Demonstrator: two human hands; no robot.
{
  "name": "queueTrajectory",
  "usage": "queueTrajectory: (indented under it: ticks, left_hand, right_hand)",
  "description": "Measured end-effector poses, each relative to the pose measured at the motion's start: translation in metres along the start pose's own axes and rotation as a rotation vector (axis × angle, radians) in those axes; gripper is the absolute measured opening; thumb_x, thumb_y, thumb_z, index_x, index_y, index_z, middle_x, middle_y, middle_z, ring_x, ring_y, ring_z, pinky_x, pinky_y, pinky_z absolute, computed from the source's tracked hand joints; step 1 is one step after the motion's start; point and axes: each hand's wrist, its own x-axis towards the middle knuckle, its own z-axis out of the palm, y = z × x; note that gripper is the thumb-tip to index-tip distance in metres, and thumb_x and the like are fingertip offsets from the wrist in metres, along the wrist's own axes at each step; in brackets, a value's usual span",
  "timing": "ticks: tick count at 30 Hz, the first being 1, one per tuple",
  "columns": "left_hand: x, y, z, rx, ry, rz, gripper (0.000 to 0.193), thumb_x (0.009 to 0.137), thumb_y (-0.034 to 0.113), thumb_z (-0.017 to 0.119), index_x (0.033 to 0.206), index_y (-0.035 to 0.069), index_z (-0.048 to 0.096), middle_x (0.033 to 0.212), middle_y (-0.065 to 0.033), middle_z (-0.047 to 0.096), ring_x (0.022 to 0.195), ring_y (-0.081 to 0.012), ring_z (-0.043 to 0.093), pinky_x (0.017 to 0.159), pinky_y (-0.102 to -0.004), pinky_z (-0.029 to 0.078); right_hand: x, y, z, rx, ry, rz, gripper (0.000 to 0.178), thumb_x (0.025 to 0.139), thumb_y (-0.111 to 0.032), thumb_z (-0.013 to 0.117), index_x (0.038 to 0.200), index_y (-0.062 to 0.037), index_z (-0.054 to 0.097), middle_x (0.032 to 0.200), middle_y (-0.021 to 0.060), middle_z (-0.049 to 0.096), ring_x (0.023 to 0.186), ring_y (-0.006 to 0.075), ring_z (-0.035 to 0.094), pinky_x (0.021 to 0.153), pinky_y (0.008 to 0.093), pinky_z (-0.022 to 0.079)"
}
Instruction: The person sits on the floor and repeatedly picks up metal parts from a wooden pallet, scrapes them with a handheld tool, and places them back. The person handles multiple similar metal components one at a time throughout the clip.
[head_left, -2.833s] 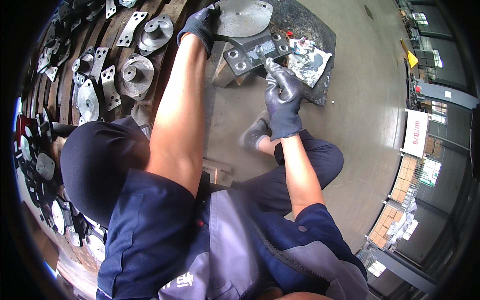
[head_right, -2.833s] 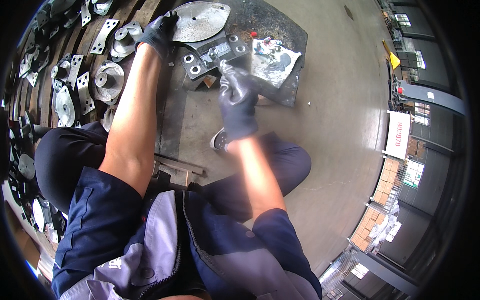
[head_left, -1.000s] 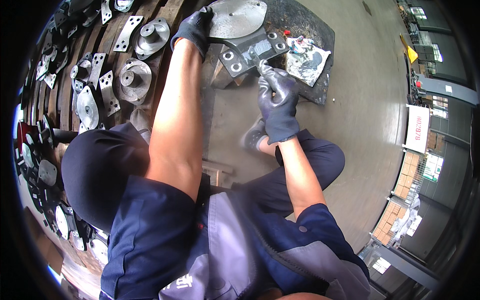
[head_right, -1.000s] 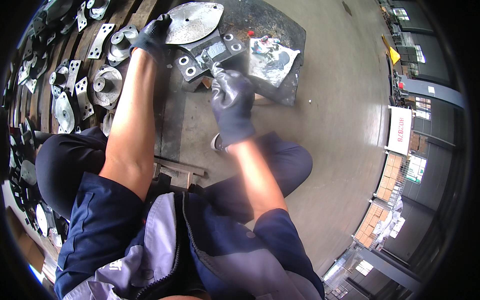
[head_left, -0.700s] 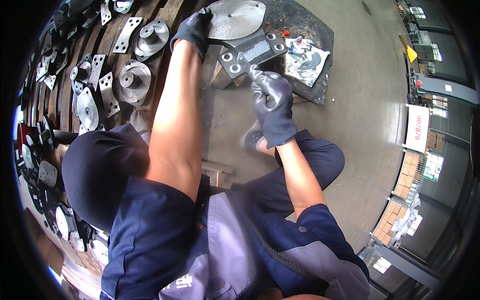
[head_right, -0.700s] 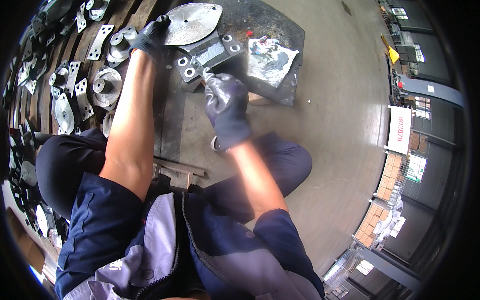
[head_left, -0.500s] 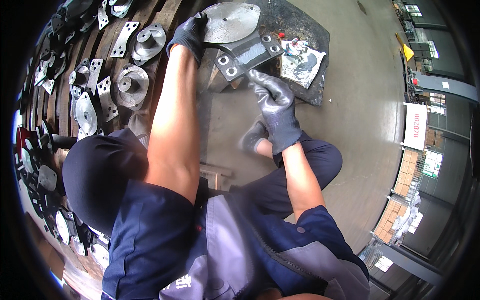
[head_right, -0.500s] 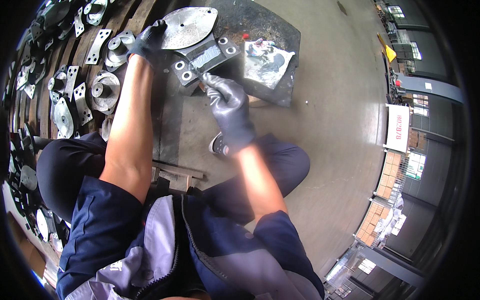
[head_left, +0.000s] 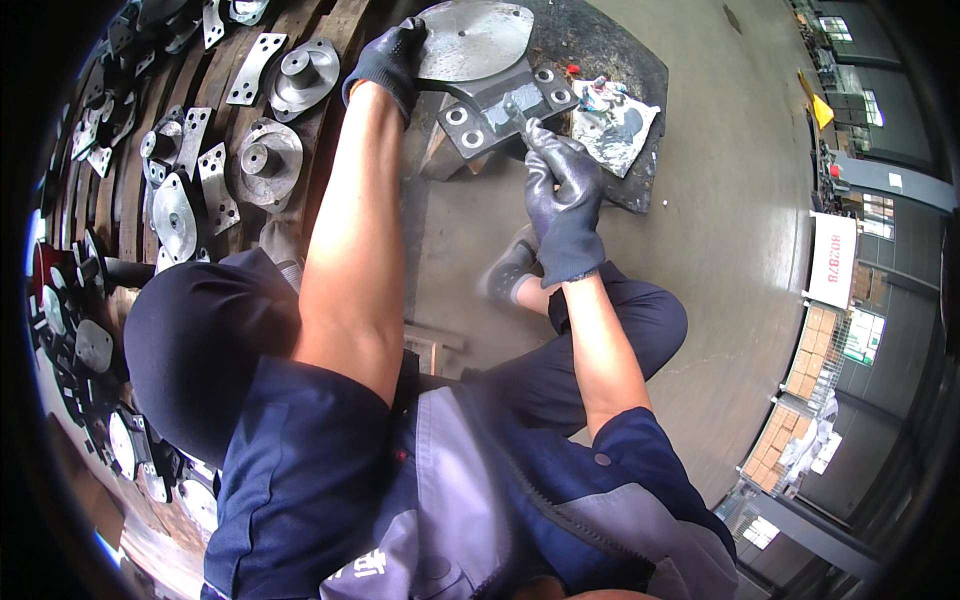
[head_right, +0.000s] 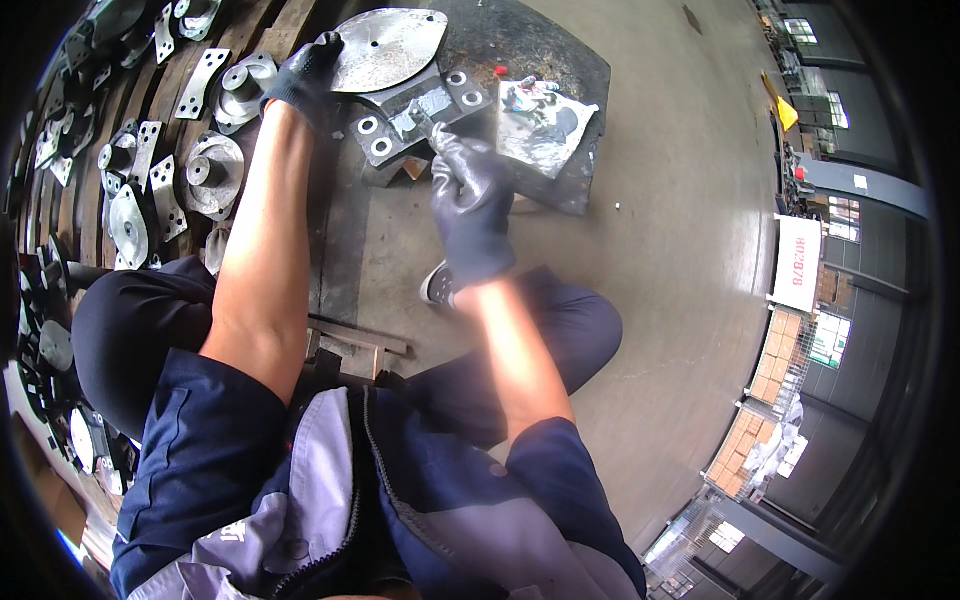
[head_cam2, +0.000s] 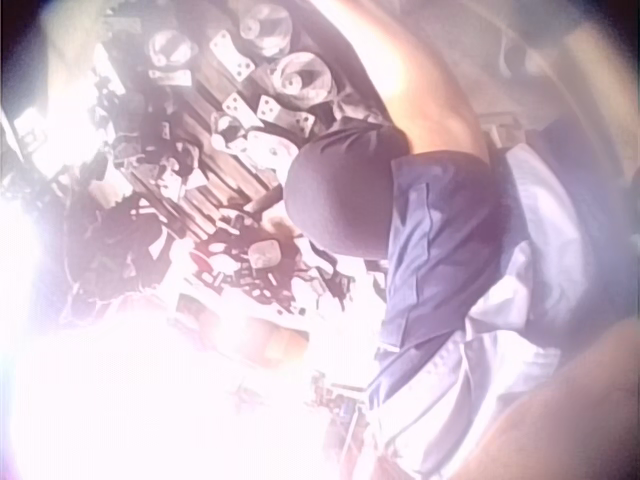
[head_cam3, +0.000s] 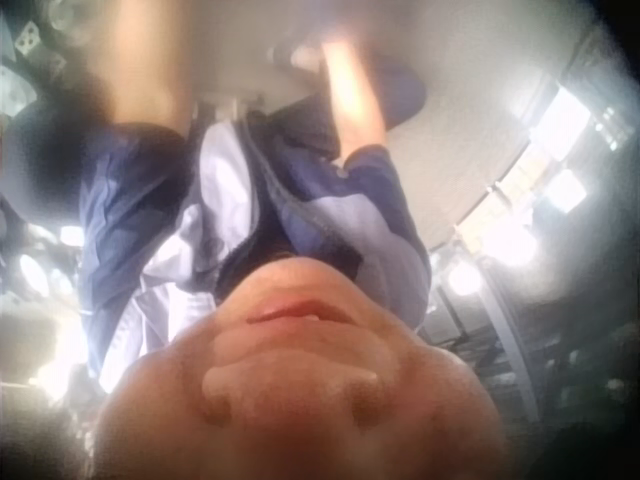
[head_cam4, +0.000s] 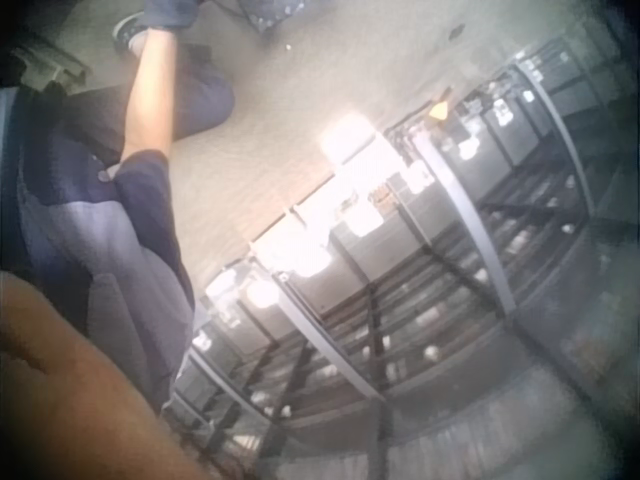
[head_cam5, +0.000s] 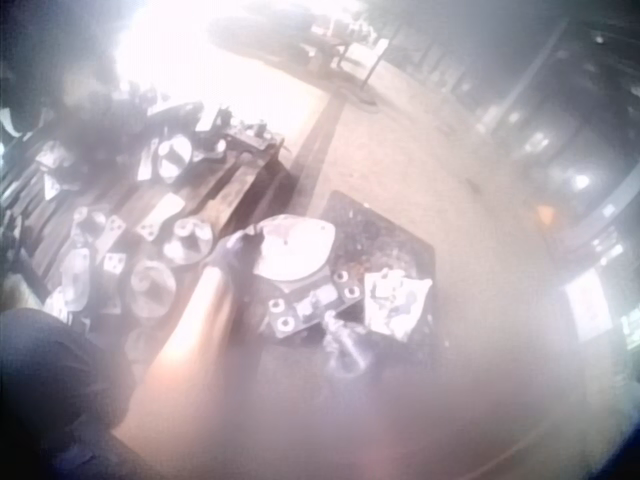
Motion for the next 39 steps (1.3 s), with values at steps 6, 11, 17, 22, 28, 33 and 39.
queueTrajectory:
  ticks: [6,11,17,22,28,33,39]
  left_hand:
    - [-0.021,0.014,0.012,0.014,0.063,-0.011,0.026,0.092,0.024,0.055,0.104,0.003,0.063,0.093,-0.0105,0.066,0.080,-0.0181,0.061,0.072,-0.0299,0.048]
    - [-0.043,0.025,0.018,-0.058,0.035,-0.104,0.039,0.093,0.039,0.052,0.114,0.006,0.057,0.103,-0.0074,0.064,0.090,-0.0168,0.056,0.080,-0.0350,0.042]
    - [-0.011,0.008,0.005,-0.029,-0.029,-0.017,0.038,0.095,0.038,0.049,0.112,0.005,0.058,0.101,-0.0074,0.065,0.087,-0.0176,0.057,0.078,-0.0338,0.043]
    - [-0.017,0.009,0.007,-0.020,0.031,-0.060,0.040,0.095,0.041,0.048,0.109,0.005,0.060,0.097,-0.0066,0.065,0.085,-0.0157,0.056,0.076,-0.0326,0.043]
    - [0.010,-0.005,-0.006,0.245,-0.026,0.125,0.041,0.095,0.041,0.048,0.109,0.005,0.061,0.095,-0.0060,0.064,0.083,-0.0148,0.054,0.075,-0.0324,0.042]
    - [-0.005,0.001,0.003,0.005,0.019,0.032,0.031,0.090,0.030,0.057,0.105,0.003,0.063,0.093,-0.0089,0.066,0.081,-0.0183,0.059,0.075,-0.0300,0.046]
    - [-0.003,0.000,0.003,-0.053,0.022,0.028,0.030,0.092,0.032,0.056,0.105,0.005,0.062,0.094,-0.0076,0.066,0.082,-0.0189,0.059,0.075,-0.0315,0.044]
  right_hand:
    - [-0.002,0.002,0.008,-0.011,0.059,-0.117,0.012,0.072,0.004,0.060,0.082,0.0010,0.066,0.076,0.0179,0.064,0.067,0.0315,0.063,0.060,0.0350,0.049]
    - [-0.002,-0.011,0.004,0.177,-0.078,-0.087,0.015,0.074,0.007,0.059,0.085,0.0000,0.067,0.074,0.0160,0.063,0.067,0.0286,0.063,0.057,0.0332,0.048]
    - [-0.006,0.010,0.005,0.392,0.096,0.067,0.020,0.079,0.009,0.057,0.095,0.0035,0.066,0.093,0.0180,0.067,0.086,0.0242,0.066,0.077,0.0315,0.052]
    - [0.002,0.019,0.001,0.118,0.156,-0.006,0.019,0.081,0.004,0.060,0.098,0.0021,0.067,0.092,0.0164,0.068,0.086,0.0250,0.066,0.077,0.0317,0.051]
    - [0.002,0.015,0.002,0.007,0.092,-0.047,0.024,0.076,0.007,0.059,0.097,0.0003,0.068,0.085,0.0160,0.066,0.077,0.0261,0.064,0.069,0.0326,0.051]
    - [0.001,0.008,0.002,0.052,0.072,-0.019,0.021,0.074,0.008,0.057,0.091,0.0014,0.067,0.081,0.0163,0.065,0.071,0.0265,0.064,0.065,0.0330,0.050]
    - [-0.003,0.009,0.008,-0.054,0.078,-0.123,0.015,0.072,0.002,0.062,0.086,-0.0006,0.068,0.079,0.0158,0.065,0.070,0.0290,0.064,0.062,0.0341,0.050]
